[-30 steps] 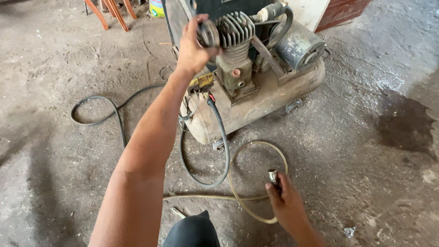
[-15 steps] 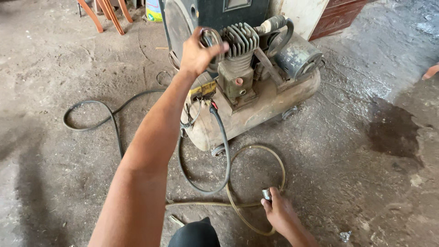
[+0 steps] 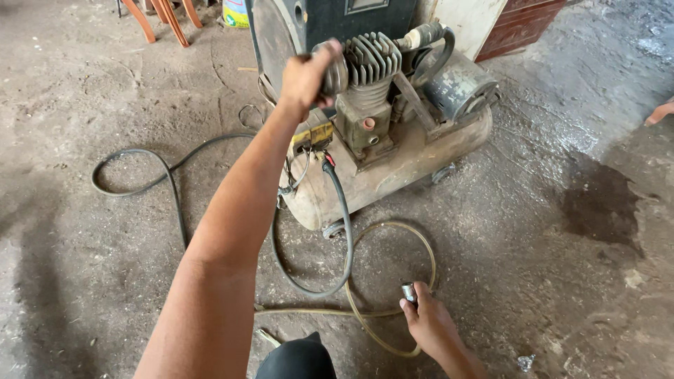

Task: The person disassembles a component of an air compressor by hand and using a tool, removing the cover and inspecting the interior parts.

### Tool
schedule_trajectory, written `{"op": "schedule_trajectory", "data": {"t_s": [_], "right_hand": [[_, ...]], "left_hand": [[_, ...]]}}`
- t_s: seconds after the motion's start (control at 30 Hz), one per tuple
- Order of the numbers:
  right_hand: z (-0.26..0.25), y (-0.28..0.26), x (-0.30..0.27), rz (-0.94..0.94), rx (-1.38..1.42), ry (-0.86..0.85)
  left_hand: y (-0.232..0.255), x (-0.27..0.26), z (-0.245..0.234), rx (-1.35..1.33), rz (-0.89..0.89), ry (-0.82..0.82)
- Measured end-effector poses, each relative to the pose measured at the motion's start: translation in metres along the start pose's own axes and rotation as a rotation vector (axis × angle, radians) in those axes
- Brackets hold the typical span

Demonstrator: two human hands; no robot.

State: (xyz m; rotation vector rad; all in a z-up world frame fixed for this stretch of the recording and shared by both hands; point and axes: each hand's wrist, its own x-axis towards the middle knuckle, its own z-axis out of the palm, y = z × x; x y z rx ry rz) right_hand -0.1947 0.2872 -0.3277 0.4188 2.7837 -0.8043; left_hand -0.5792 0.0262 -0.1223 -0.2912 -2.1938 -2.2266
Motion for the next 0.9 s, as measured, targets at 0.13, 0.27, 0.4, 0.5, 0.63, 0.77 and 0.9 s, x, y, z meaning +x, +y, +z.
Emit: {"op": "schedule_trajectory", "data": {"t_s": [0.13,0.27,0.4,0.5,0.63,0.77,0.9], "right_hand": [[0.001,0.004,-0.003,-0.009,0.011,0.035],[-0.003,0.003,-0.007,-0.020,0.027,0.029],[-0.009,-0.006,-0.011,0.018,0.037,-0.006],[-0.016,-0.014,-0.015,-0.037,0.037,0.035],[-0.027,-0.026,-0.023,0.152,0.051,-0.152],[-0.030,-0.025,-0.023,0.062,0.062,-0.075],[-0.025,-0.017,-0.020,0.043,0.056,-0.072]], "left_hand": [[0.014,-0.015,-0.002,0.077,-0.232,0.045],[0.005,-0.033,-0.001,0.864,1.319,0.344],[-0.011,-0.013,-0.004,0.416,0.452,0.149],[-0.023,0.012,-0.002,0.033,-0.204,0.071],[-0.041,0.013,0.008,0.286,0.573,0.153],[-0.032,-0.002,0.013,0.647,0.863,0.355],[0.001,-0.010,0.011,-0.025,-0.160,0.137]]}}
